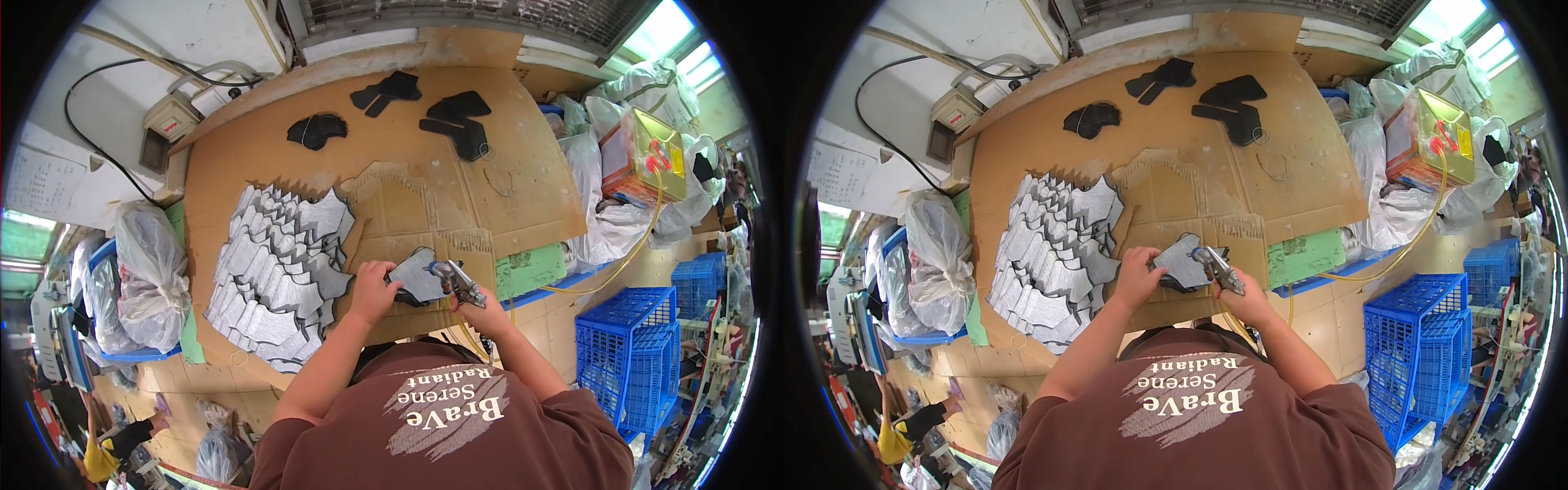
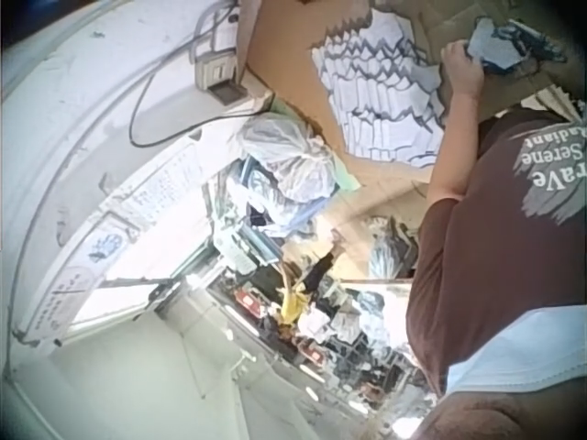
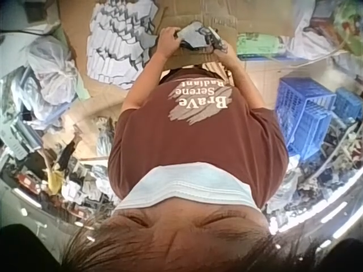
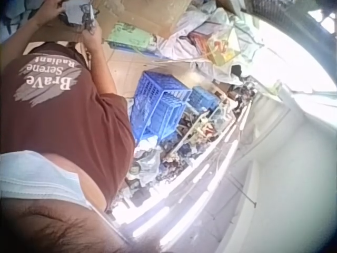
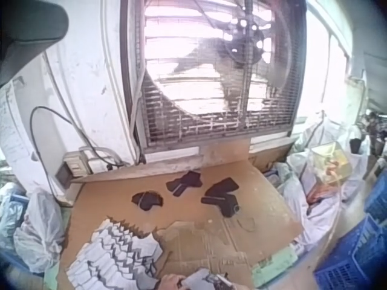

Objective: Applying adhesive to shoe components using a spray gun.

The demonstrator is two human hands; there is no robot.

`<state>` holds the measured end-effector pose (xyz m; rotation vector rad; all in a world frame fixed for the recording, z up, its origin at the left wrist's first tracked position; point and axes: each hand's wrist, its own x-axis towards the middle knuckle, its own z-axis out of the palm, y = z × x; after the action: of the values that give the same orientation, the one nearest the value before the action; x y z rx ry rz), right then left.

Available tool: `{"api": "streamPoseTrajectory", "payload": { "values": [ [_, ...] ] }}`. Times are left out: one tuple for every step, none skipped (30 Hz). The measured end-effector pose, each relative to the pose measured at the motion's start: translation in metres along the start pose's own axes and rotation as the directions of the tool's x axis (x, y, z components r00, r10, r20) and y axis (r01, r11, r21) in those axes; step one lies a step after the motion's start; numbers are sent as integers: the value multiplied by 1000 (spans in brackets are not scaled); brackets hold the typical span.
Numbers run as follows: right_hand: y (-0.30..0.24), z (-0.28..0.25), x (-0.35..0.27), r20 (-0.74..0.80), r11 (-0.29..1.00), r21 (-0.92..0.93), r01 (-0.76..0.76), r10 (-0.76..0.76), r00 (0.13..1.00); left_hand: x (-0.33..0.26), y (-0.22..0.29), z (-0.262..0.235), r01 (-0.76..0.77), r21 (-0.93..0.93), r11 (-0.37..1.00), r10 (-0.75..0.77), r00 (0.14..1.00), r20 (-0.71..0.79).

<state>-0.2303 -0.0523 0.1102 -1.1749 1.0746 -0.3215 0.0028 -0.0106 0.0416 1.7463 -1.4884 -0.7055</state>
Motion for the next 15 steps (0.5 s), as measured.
{"api": "streamPoseTrajectory", "payload": {
  "values": [
    [2,-2,0,-24,1000,0,-14,14,1000,0,0,0,-1,0,1000,1,1000,0],
    [3,-4,0,-45,1000,-2,-27,27,999,0,1,0,11,-12,1000,-11,1000,-16],
    [3,-4,-1,-40,1000,-3,-27,27,999,0,1,-1,24,-23,999,-25,999,-33],
    [2,-3,-2,-44,1000,-9,3,-3,999,-2,0,0,29,-20,999,-30,999,-38],
    [1,0,-1,-40,999,-14,34,-34,999,-3,-2,0,61,-85,995,-68,994,-85],
    [-2,1,-2,-21,999,-14,36,-36,999,-6,-4,-1,91,-148,985,-111,985,-133],
    [-7,1,-4,-12,1000,-1,12,-13,1000,-10,-6,-2,104,-137,985,-124,981,-148],
    [-8,1,-5,0,1000,15,-11,11,1000,-14,-4,-7,197,-300,933,-248,958,-141],
    [-5,-1,-5,28,999,14,30,-30,999,-20,-1,-16,279,-451,848,-367,923,-118],
    [-6,0,-6,26,999,42,2,-3,1000,-29,0,-33,293,-437,850,-386,912,-138],
    [-9,-1,-8,37,999,22,-28,27,999,-36,6,-55,365,-381,849,-439,889,-126],
    [-9,-3,-8,49,999,1,-54,54,997,-43,6,-75,434,-323,841,-491,862,-121],
    [-6,-2,-5,70,998,5,-55,54,996,-58,-8,-92,477,-402,782,-566,813,-136],
    [-4,-2,-5,81,1000,-9,-29,29,996,-79,-25,-110,506,-483,715,-633,761,-141],
    [-4,-1,-4,89,1000,-24,-4,6,996,-100,-43,-127,499,-495,711,-655,726,-210]
  ]
}}
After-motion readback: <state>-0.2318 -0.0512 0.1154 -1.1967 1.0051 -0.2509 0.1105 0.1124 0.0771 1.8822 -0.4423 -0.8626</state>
